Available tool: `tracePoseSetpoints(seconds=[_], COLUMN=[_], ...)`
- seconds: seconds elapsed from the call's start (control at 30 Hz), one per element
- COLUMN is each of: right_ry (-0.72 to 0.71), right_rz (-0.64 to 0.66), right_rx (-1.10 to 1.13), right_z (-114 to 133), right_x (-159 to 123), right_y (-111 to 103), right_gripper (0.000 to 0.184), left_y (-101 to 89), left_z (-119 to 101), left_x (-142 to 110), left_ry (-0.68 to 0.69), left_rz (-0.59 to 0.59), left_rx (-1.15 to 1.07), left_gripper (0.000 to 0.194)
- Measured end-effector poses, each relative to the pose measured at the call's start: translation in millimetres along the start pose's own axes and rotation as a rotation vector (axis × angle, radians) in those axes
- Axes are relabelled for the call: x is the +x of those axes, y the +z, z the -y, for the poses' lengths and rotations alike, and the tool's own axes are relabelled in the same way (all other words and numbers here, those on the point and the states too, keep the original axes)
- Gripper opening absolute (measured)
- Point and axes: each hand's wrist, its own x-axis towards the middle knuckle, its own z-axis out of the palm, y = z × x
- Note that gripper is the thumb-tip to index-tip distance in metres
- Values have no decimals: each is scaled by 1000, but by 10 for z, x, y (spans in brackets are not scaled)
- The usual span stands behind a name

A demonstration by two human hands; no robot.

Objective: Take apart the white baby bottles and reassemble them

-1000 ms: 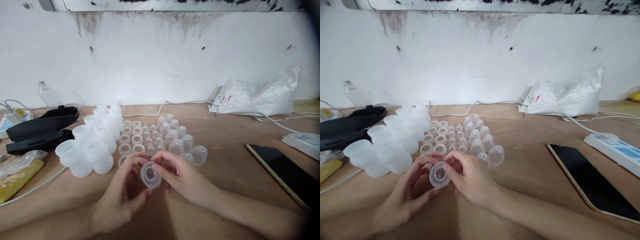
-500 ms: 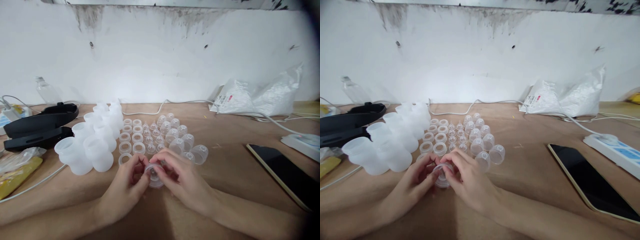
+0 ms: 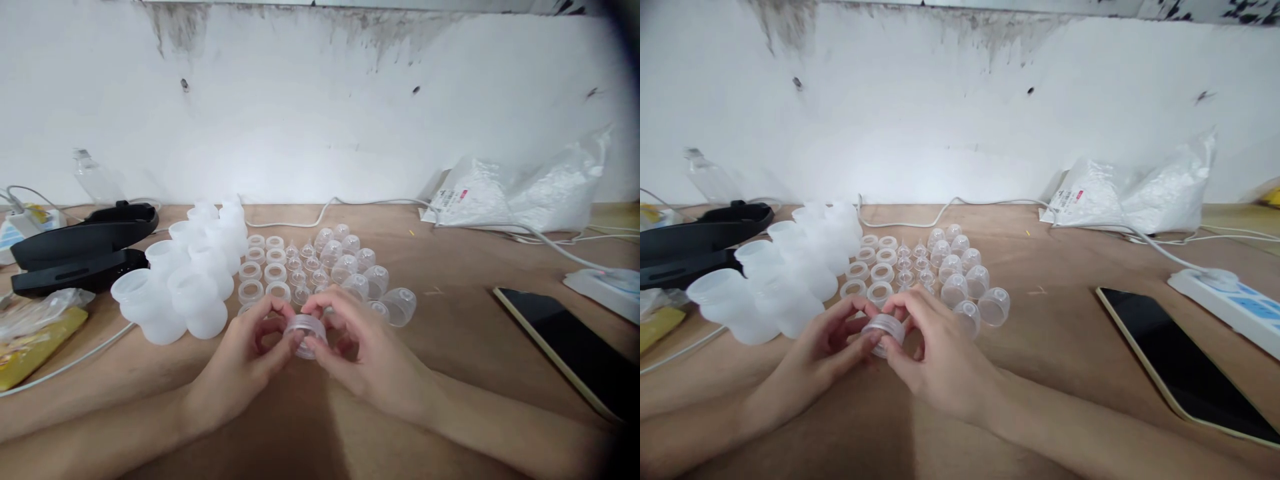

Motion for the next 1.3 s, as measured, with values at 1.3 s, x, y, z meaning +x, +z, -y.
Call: tracePoseSetpoints(seconds=[1.3], right_ry=[-344], right_rz=[-161], right_rx=[-193], right_z=[-141], right_x=[2], right_y=[40], right_gripper=[20], left_y=[-129], left_z=[-34], left_x=[-18], left_ry=[355], left_rz=[-33], left_rx=[639], left_gripper=[21])
